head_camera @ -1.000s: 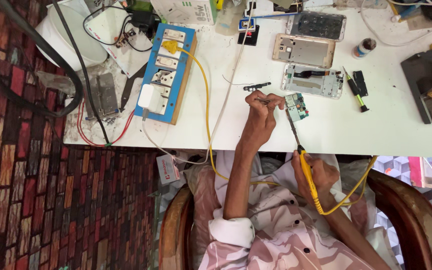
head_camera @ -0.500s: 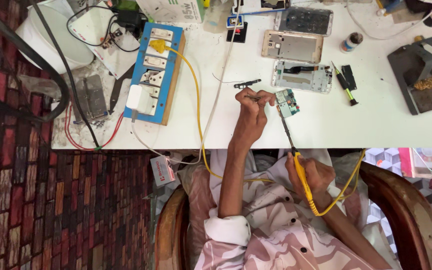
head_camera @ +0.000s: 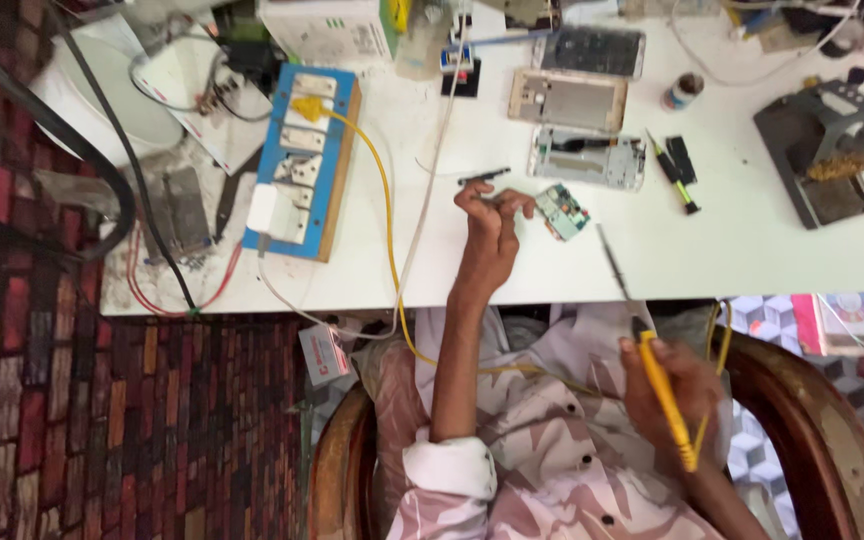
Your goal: The person uses a soldering iron and tweezers to work on a small circuit board. They repeatedly apply the soldering iron to various points on the board while holding it steady with tweezers. The task continues throughout the clip without visible completion.
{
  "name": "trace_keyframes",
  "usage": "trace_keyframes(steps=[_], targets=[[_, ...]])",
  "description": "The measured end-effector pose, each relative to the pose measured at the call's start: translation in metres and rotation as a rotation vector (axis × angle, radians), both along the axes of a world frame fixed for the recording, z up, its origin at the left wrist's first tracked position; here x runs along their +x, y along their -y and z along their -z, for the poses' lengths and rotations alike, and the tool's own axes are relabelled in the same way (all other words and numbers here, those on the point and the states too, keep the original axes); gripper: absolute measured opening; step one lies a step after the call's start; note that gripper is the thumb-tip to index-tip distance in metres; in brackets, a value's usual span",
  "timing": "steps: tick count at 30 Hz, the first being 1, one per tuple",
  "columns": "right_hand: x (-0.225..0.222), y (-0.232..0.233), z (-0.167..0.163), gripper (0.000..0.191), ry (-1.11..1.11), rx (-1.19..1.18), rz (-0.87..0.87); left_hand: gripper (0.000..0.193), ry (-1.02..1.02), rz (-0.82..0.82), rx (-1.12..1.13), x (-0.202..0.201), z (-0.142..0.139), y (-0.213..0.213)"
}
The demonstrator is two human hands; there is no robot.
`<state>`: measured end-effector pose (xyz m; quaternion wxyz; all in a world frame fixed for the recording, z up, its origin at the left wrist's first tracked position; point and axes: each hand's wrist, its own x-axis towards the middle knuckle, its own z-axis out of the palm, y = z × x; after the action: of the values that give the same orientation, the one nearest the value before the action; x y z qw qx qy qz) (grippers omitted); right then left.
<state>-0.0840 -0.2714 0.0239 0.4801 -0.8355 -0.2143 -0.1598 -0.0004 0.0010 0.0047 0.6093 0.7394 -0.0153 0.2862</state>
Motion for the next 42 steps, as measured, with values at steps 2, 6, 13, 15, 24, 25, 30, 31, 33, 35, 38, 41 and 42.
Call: trace_keyframes(steps=[2, 6, 13, 15, 24, 25, 30, 31, 33, 35, 38, 41, 42], targets=[[0.022, -0.001, 0.013, 0.030, 0.178, 0.126, -0.012, 0.023, -0.038, 0.037, -0.083, 0.000, 0.001, -0.001], [0.066, 0.000, 0.021, 0.029, 0.115, 0.355, 0.056, 0.023, -0.063, 0.025, -0.071, -0.001, -0.001, -0.003], [0.127, -0.019, 0.006, 0.026, -0.079, 0.599, 0.118, 0.024, -0.053, 0.065, -0.174, -0.002, -0.004, -0.002], [0.136, -0.026, 0.005, 0.023, -0.130, 0.645, 0.138, 0.024, -0.039, 0.081, -0.203, -0.001, -0.004, -0.002], [0.135, -0.034, 0.018, 0.021, -0.228, 0.792, 0.150, 0.021, -0.066, 0.074, -0.132, -0.001, -0.008, 0.001], [0.135, -0.034, 0.019, 0.021, -0.229, 0.798, 0.154, 0.020, -0.106, 0.074, -0.126, 0.000, -0.009, 0.001], [0.137, -0.036, 0.022, 0.017, -0.248, 0.780, 0.122, 0.022, -0.110, 0.092, -0.058, 0.005, -0.010, -0.001], [0.136, -0.036, 0.023, 0.016, -0.230, 0.744, 0.106, 0.024, -0.112, 0.094, -0.066, 0.007, -0.010, -0.001], [0.135, -0.036, 0.024, 0.016, -0.214, 0.710, 0.101, 0.026, -0.115, 0.113, -0.109, 0.008, -0.011, -0.002], [0.135, -0.037, 0.025, 0.017, -0.203, 0.683, 0.101, 0.027, -0.102, 0.139, -0.167, 0.010, -0.012, -0.004], [0.134, -0.036, 0.026, 0.018, -0.212, 0.657, 0.131, 0.029, -0.090, 0.069, -0.302, 0.009, -0.015, -0.008], [0.135, -0.036, 0.028, 0.018, -0.218, 0.668, 0.147, 0.028, -0.080, 0.019, -0.292, 0.007, -0.019, -0.009], [0.136, -0.036, 0.029, 0.018, -0.221, 0.667, 0.147, 0.028, -0.068, 0.047, -0.260, 0.008, -0.020, -0.009]])
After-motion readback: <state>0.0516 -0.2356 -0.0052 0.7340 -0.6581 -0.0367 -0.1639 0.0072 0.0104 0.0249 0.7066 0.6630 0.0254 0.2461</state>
